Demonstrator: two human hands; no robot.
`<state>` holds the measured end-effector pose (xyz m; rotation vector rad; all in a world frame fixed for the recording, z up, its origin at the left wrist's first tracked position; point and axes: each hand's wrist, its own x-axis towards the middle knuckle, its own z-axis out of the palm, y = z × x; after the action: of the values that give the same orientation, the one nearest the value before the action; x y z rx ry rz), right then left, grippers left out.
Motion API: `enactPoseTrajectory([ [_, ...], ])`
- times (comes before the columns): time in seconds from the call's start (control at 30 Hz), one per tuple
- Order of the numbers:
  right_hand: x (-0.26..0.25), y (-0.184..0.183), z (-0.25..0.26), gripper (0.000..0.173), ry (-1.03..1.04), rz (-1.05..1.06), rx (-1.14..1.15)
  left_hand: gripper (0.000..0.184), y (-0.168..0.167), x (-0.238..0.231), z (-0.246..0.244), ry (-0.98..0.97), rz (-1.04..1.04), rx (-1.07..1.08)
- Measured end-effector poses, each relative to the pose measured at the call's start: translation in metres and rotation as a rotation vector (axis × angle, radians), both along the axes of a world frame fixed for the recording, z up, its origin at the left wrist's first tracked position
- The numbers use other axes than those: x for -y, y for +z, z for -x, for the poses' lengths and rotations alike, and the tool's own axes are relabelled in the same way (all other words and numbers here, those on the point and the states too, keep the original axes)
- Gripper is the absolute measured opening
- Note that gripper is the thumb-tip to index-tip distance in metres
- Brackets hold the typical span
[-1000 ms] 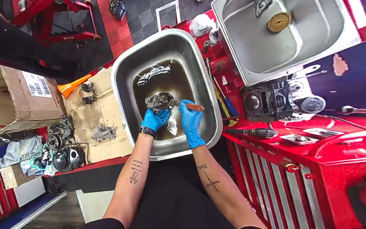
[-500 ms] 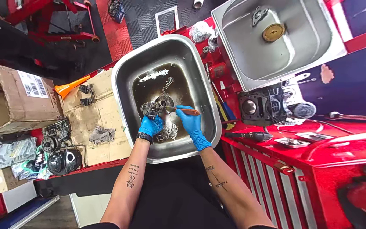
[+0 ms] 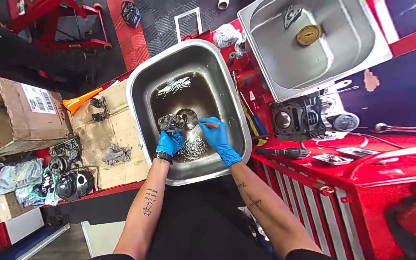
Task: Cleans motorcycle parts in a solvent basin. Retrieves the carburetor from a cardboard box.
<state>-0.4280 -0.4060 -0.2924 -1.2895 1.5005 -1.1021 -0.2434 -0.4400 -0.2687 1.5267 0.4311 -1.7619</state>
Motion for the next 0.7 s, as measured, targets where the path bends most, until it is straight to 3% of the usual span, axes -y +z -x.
enactPoseTrajectory([
  [0.13,-0.012,0.016,-0.005,0.016,0.086,-0.058,0.15,0.054,0.005,-0.003,-0.001,0.013,0.004,-0.031],
  [0.27,0.007,-0.022,0.008,0.02,-0.167,0.018,-0.156,0.054,-0.001,-0.004,0.0,0.047,0.005,-0.067],
  [0.33,0.006,-0.031,0.014,0.021,-0.129,-0.066,-0.217,0.052,-0.01,-0.003,0.003,0.102,0.007,-0.075],
  [0.4,-0.001,-0.021,0.005,0.021,-0.096,-0.206,-0.086,0.052,-0.016,0.003,0.006,0.203,0.015,-0.104],
  [0.5,-0.009,-0.007,-0.025,0.019,-0.256,-0.314,0.246,0.049,-0.019,0.006,0.004,0.3,0.018,-0.127],
  [0.6,-0.03,-0.009,-0.039,0.018,-0.2,-0.465,0.264,0.051,-0.022,0.008,-0.003,0.343,0.026,-0.157],
  [0.7,-0.021,0.0,-0.025,0.018,-0.295,-0.354,0.369,0.052,-0.028,0.003,-0.009,0.4,0.007,-0.16],
])
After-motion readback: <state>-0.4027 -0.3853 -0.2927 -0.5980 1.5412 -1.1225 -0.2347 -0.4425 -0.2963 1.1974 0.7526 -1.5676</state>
